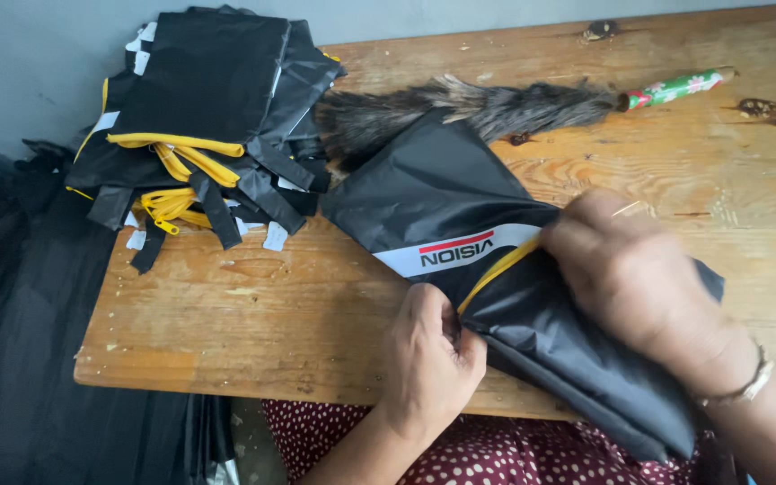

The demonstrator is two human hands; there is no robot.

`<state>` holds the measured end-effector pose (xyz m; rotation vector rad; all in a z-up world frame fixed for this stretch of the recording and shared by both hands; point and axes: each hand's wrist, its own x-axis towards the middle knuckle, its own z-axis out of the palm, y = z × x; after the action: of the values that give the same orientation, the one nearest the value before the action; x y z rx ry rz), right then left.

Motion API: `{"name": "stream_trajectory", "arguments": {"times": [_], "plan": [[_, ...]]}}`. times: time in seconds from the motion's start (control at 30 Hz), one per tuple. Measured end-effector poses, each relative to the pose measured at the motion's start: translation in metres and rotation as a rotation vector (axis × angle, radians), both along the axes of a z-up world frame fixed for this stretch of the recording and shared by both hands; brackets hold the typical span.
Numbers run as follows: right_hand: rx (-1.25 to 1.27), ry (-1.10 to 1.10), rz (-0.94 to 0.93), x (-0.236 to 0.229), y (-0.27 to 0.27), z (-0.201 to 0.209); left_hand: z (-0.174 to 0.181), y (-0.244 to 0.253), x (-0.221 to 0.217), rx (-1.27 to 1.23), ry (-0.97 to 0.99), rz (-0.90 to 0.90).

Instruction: The person places a small item into a black pouch, seals the yellow zipper, and places the pouch into a blue crate. They then unfold a larger black bag on the table and use a feather duster to wipe the surface.

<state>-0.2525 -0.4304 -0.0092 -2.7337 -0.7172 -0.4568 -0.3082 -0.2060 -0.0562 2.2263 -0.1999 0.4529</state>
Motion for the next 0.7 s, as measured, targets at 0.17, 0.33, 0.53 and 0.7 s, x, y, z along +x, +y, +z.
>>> {"name": "stream_trajectory", "arguments": {"times": [0.17,0.33,0.53,0.7], "plan": [[-0.165,0.286,0.036,-0.021,0.011,0.031,-0.003,0.008,0.004,-0.016,0.063,0.004],[-0.405,0.233,-0.012,-0.063,0.042,-0.006,-0.003,0.011,0.009,-0.044,0.071,-0.017],[-0.679,-0.045,-0.161,-0.064,0.060,-0.013,0.001,0.016,0.010,-0.058,0.133,-0.071],[-0.666,-0.127,-0.153,-0.063,0.057,-0.018,0.006,0.018,0.011,-0.096,0.141,-0.086]]}}
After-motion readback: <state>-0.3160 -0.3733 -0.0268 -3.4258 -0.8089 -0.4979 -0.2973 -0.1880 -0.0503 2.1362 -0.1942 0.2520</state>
